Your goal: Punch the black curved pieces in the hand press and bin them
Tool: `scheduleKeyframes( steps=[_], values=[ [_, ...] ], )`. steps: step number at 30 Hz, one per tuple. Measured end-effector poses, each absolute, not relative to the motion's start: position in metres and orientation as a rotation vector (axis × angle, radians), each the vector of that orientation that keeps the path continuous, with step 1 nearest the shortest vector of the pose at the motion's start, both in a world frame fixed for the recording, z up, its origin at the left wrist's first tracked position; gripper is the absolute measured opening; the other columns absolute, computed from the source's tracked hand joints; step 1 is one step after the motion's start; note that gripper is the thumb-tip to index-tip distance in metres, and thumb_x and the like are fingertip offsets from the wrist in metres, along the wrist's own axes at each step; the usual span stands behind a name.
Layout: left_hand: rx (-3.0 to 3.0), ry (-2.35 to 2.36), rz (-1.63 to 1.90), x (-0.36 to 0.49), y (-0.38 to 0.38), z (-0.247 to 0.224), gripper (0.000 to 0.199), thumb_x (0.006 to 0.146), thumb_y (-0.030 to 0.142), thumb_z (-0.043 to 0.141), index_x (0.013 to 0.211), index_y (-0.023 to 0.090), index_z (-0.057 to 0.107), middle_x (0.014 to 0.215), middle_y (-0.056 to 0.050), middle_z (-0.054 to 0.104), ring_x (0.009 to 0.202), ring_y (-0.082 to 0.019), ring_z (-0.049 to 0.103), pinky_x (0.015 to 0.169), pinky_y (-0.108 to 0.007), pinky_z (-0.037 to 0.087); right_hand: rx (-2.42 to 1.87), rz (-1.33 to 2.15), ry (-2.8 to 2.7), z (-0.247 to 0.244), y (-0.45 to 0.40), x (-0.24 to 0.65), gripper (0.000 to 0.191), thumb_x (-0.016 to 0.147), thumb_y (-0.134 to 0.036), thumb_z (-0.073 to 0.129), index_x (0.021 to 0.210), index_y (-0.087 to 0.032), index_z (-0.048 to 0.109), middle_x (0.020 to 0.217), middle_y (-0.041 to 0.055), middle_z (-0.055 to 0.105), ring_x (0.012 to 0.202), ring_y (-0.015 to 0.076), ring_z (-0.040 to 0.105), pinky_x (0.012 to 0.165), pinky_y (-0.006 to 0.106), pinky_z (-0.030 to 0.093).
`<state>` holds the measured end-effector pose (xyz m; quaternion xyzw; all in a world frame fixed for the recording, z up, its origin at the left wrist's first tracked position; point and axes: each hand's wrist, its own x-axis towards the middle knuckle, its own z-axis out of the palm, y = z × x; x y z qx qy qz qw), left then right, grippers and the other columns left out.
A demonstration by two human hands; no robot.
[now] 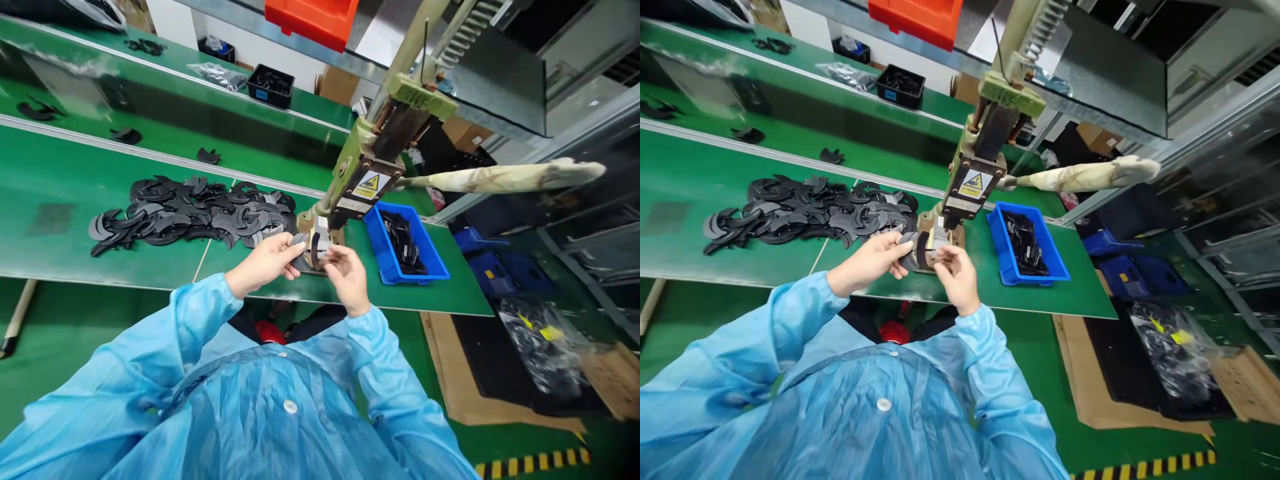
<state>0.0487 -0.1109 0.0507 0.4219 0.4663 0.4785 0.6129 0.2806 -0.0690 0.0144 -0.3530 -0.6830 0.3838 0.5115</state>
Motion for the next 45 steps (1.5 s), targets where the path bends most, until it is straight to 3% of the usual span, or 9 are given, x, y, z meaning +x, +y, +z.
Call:
scheduleKeyframes(
  steps=[8, 17, 22, 30, 33, 37, 39, 45],
  values=[
    [1.071, 1.102, 1.060, 0.065, -0.136, 0.062, 0.053, 0.089, 0.065, 0.083, 0.086, 0.021, 0.053, 0.062, 0.003, 0.065, 0.046, -0.012, 0.066, 0.043, -0.020, 0.055, -0.853, 1.041, -1.602, 0.004, -0.094, 0.249, 0.036, 0.090, -0.056, 0.080, 0.094, -0.021, 0.070, 0.090, 0.0017, 0.074, 0.083, 0.0144, 0.069, 0.080, 0.030, 0.060],
    [1.096, 1.123, 0.993, 0.069, -0.139, 0.068, 0.050, 0.090, 0.063, 0.082, 0.087, 0.021, 0.057, 0.061, 0.004, 0.063, 0.044, -0.010, 0.063, 0.040, -0.016, 0.047, -0.821, 0.943, -1.659, 0.000, -0.106, 0.258, 0.031, 0.094, -0.053, 0.076, 0.098, -0.023, 0.068, 0.098, 0.0038, 0.074, 0.089, 0.0173, 0.070, 0.085, 0.034, 0.061],
    [1.091, 1.142, 1.000, 0.059, -0.136, 0.066, 0.053, 0.088, 0.064, 0.084, 0.082, 0.021, 0.054, 0.054, 0.005, 0.059, 0.044, -0.011, 0.062, 0.040, -0.016, 0.045, -0.776, 0.874, -1.818, 0.011, -0.098, 0.276, 0.027, 0.096, -0.047, 0.076, 0.113, -0.026, 0.073, 0.108, 0.0063, 0.077, 0.099, 0.0200, 0.074, 0.092, 0.038, 0.063],
    [1.150, 1.141, 0.923, 0.054, -0.137, 0.057, 0.051, 0.089, 0.064, 0.082, 0.086, 0.022, 0.054, 0.061, 0.005, 0.060, 0.047, -0.011, 0.060, 0.044, -0.020, 0.047, -0.747, 0.690, -2.028, 0.026, -0.099, 0.283, 0.014, 0.098, -0.034, 0.072, 0.108, -0.024, 0.074, 0.105, 0.0066, 0.080, 0.100, 0.0201, 0.075, 0.093, 0.039, 0.062],
    [1.283, 1.217, 0.965, 0.054, -0.140, 0.056, 0.042, 0.094, 0.060, 0.077, 0.091, 0.022, 0.059, 0.071, 0.002, 0.063, 0.057, -0.013, 0.063, 0.051, -0.024, 0.049, -0.741, 0.636, -2.066, 0.026, -0.099, 0.283, 0.013, 0.099, -0.034, 0.069, 0.106, -0.024, 0.073, 0.104, 0.0071, 0.079, 0.100, 0.0204, 0.075, 0.091, 0.039, 0.062],
    [1.687, 1.489, 1.264, 0.054, -0.147, 0.065, 0.027, 0.096, 0.048, 0.077, 0.097, 0.023, 0.066, 0.098, -0.005, 0.067, 0.091, -0.021, 0.064, 0.081, -0.034, 0.055, -0.741, 0.570, -2.061, 0.025, -0.100, 0.284, 0.011, 0.100, -0.033, 0.066, 0.106, -0.024, 0.071, 0.102, 0.0073, 0.078, 0.098, 0.0212, 0.074, 0.089, 0.041, 0.062],
    [1.858, 1.459, 1.234, 0.056, -0.150, 0.070, 0.025, 0.097, 0.045, 0.076, 0.090, 0.023, 0.066, 0.096, -0.006, 0.065, 0.097, -0.023, 0.061, 0.090, -0.037, 0.053, -0.729, 0.554, -2.069, 0.025, -0.100, 0.285, 0.010, 0.099, -0.033, 0.067, 0.105, -0.026, 0.072, 0.101, 0.0069, 0.079, 0.097, 0.0216, 0.074, 0.088, 0.041, 0.062],
    [1.767, 1.343, 1.104, 0.061, -0.143, 0.057, 0.031, 0.101, 0.043, 0.068, 0.080, 0.022, 0.060, 0.087, -0.002, 0.056, 0.084, -0.019, 0.055, 0.076, -0.033, 0.045, -0.708, 0.534, -2.042, 0.022, -0.103, 0.288, 0.013, 0.099, -0.031, 0.068, 0.111, -0.027, 0.073, 0.104, 0.0071, 0.080, 0.097, 0.0225, 0.075, 0.089, 0.043, 0.063]
  ],
)
